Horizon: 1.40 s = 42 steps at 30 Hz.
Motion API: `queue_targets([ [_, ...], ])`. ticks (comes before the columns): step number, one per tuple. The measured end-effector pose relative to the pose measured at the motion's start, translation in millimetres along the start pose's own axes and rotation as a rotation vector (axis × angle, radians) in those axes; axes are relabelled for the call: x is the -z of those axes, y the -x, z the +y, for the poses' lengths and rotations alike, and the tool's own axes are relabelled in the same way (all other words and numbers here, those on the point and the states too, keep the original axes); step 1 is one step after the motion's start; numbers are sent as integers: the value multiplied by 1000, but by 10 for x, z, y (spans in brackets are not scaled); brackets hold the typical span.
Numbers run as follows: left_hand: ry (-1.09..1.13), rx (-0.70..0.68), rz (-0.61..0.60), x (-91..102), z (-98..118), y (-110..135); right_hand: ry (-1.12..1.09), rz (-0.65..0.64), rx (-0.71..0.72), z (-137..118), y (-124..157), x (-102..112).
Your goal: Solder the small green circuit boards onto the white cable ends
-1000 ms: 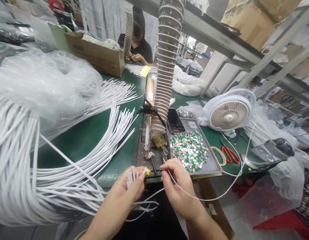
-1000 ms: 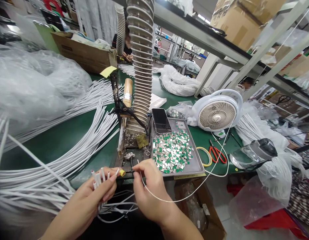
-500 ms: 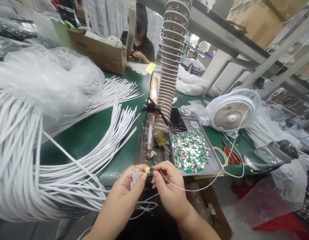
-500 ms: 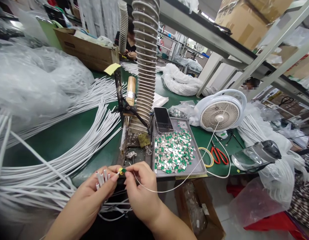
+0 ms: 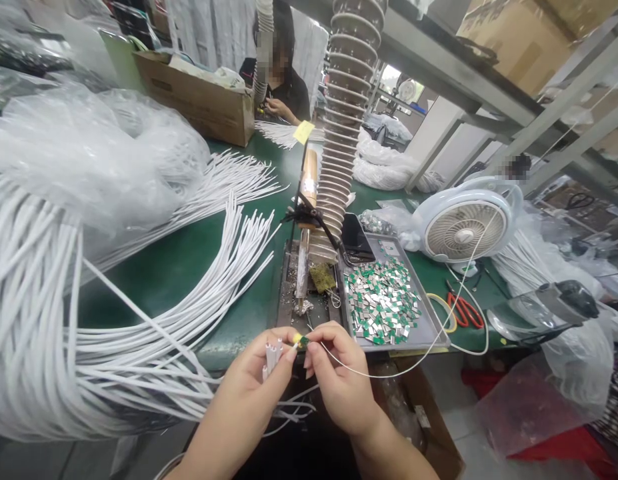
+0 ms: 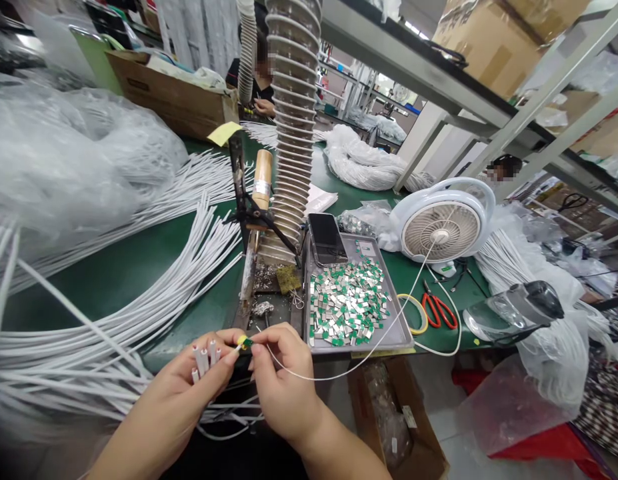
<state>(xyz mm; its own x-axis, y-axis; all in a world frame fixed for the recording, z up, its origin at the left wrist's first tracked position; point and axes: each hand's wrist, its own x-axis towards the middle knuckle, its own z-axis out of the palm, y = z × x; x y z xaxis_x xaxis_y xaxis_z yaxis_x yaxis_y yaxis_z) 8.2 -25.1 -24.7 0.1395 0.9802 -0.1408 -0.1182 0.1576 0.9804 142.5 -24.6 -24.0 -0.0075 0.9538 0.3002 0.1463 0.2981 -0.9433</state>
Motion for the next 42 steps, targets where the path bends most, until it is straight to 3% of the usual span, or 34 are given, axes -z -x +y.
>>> queue_targets([
  [7,11,45,19,-15,-5,-10,29,14,57,50,3,-4],
  [14,18,113,101,-53,40,-52,258,132,410,159,140,-11],
  [17,62,149,130,-77,75,-54,276,178,479,186,158,-24],
  [21,106,154,140,-100,110,-57,313,146,555,141,101,-15],
  [42,88,79,149,-117,151,-130,364,201,587,68,-49,-32],
])
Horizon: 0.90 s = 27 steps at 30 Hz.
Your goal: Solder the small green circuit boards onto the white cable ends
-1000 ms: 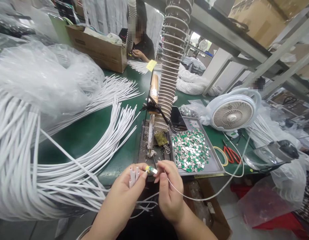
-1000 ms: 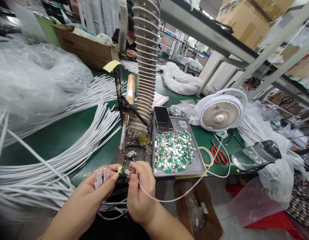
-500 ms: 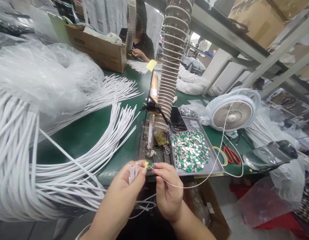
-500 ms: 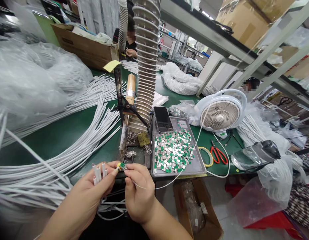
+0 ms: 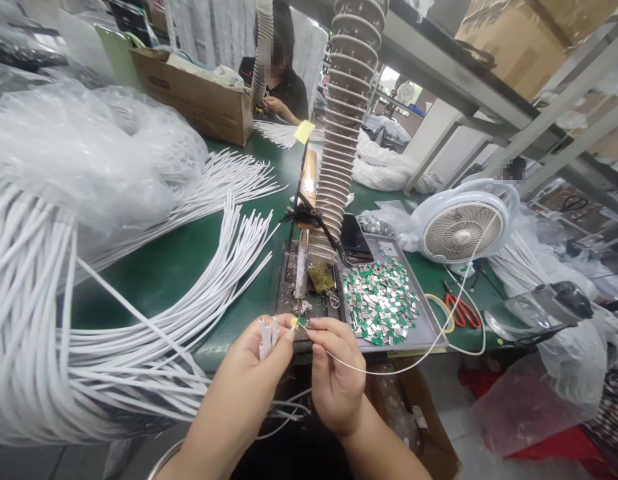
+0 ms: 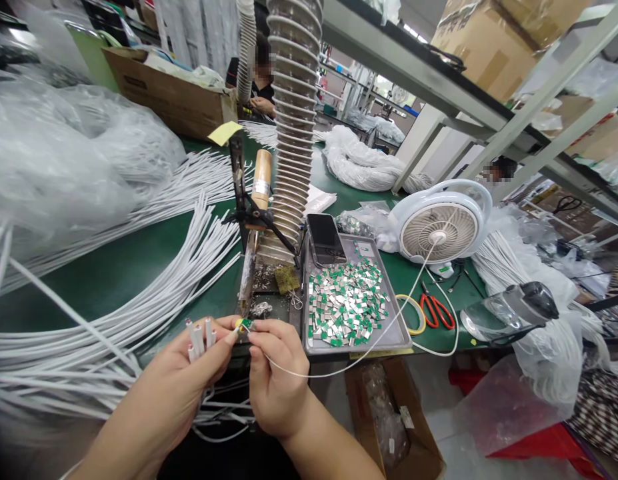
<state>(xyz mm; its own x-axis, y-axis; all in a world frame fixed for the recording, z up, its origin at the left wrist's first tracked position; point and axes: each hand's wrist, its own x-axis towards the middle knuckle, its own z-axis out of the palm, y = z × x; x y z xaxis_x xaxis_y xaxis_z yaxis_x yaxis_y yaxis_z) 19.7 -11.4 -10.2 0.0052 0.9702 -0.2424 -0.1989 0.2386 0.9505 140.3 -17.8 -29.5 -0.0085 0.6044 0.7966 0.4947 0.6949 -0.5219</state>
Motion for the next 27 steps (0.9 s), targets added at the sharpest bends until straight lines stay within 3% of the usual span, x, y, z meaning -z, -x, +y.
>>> queue_targets([
  [27,4,-33,-4,12,77,-35,29,4,11,20,-24,-26],
])
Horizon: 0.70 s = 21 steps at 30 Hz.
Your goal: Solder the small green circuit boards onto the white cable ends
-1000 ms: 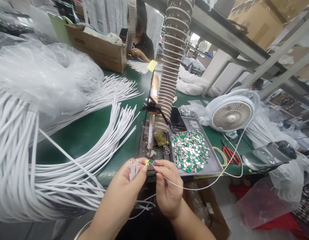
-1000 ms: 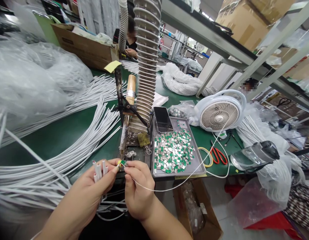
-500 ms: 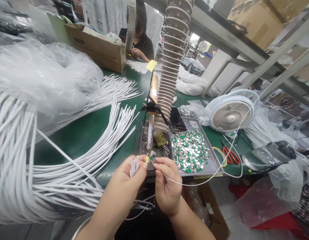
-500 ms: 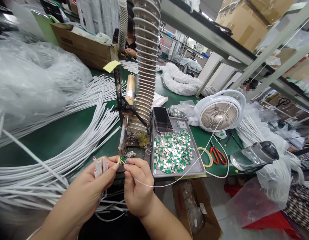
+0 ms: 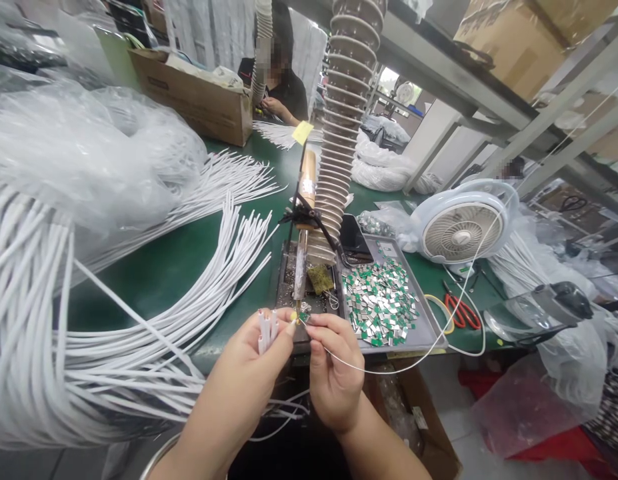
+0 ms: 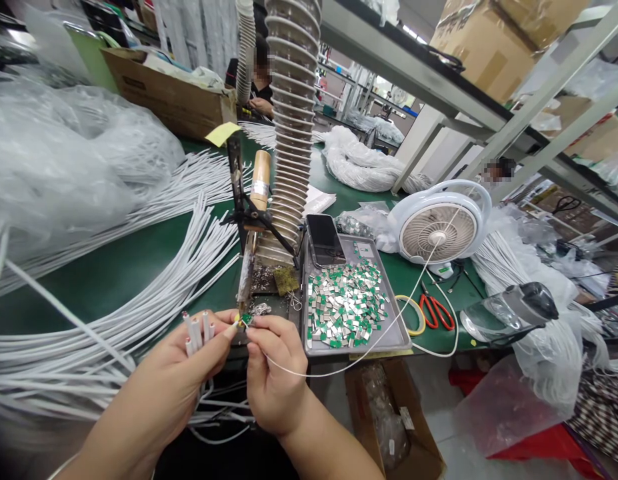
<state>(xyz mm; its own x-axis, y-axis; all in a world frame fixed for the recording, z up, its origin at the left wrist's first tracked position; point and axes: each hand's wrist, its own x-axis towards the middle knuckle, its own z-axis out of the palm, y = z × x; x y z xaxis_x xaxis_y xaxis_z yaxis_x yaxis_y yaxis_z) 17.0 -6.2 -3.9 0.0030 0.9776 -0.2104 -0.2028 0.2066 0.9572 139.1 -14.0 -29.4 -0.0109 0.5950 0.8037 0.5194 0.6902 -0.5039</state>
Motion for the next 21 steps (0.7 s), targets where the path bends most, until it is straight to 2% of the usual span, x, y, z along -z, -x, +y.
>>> queue_targets([
  [15,-23,20,-9,20,-61,-20,-21,15,-23,-8,9,7],
  [21,-52,0,-78,54,-116,-11,-81,-5,-79,17,66,23],
])
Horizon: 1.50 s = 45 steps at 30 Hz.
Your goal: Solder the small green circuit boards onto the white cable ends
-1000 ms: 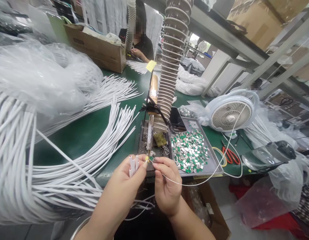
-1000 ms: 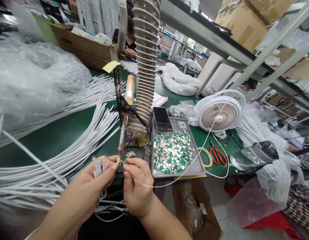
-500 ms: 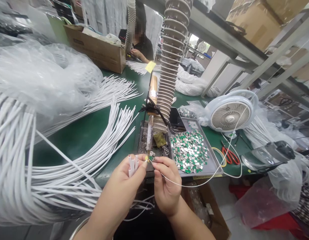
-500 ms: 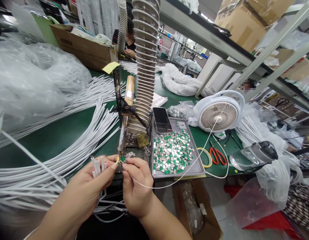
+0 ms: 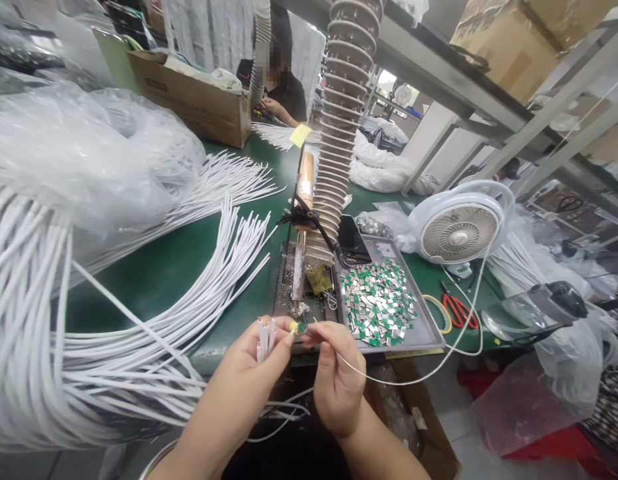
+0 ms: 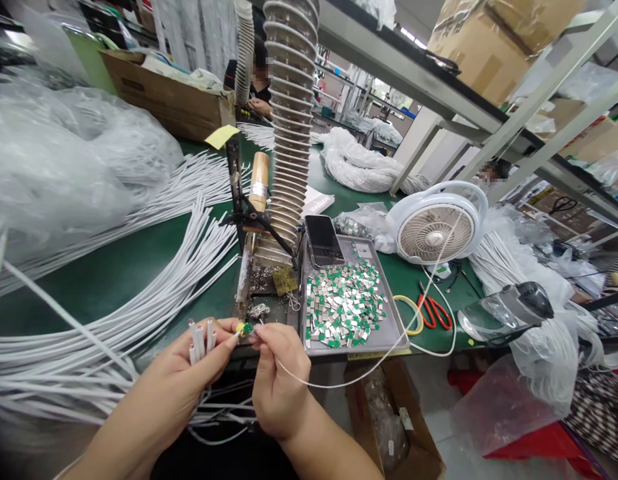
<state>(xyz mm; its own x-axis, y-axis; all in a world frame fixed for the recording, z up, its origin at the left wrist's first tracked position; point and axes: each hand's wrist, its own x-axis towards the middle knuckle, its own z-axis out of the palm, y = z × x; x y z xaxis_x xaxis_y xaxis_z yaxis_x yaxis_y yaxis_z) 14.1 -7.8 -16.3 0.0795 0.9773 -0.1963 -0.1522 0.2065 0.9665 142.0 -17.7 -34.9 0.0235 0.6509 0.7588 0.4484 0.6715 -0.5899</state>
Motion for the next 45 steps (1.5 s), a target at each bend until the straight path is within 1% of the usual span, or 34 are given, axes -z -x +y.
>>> queue_targets([
  [4,-96,-45,-46,33,-20,24,77,-38,-38,-14,-8,8],
  [8,-161,-35,-72,49,-13,39,97,-60,-69,-28,-23,8],
  [13,-180,-16,-100,68,-7,36,103,-40,-40,-11,-4,5],
  [17,-176,-28,-127,67,3,40,56,-71,-1,-6,3,1],
  [19,-174,-41,-116,53,16,39,40,-72,-4,-9,5,1],
  [24,-197,-74,-105,29,43,26,0,-33,-60,-2,24,10],
  [28,-203,-120,-75,30,56,14,-53,-21,-27,11,24,16],
  [34,-253,-136,-7,15,77,-13,-73,-45,9,7,-13,24],
  [45,-312,-162,34,24,125,-57,-73,-39,19,26,-61,-9],
])
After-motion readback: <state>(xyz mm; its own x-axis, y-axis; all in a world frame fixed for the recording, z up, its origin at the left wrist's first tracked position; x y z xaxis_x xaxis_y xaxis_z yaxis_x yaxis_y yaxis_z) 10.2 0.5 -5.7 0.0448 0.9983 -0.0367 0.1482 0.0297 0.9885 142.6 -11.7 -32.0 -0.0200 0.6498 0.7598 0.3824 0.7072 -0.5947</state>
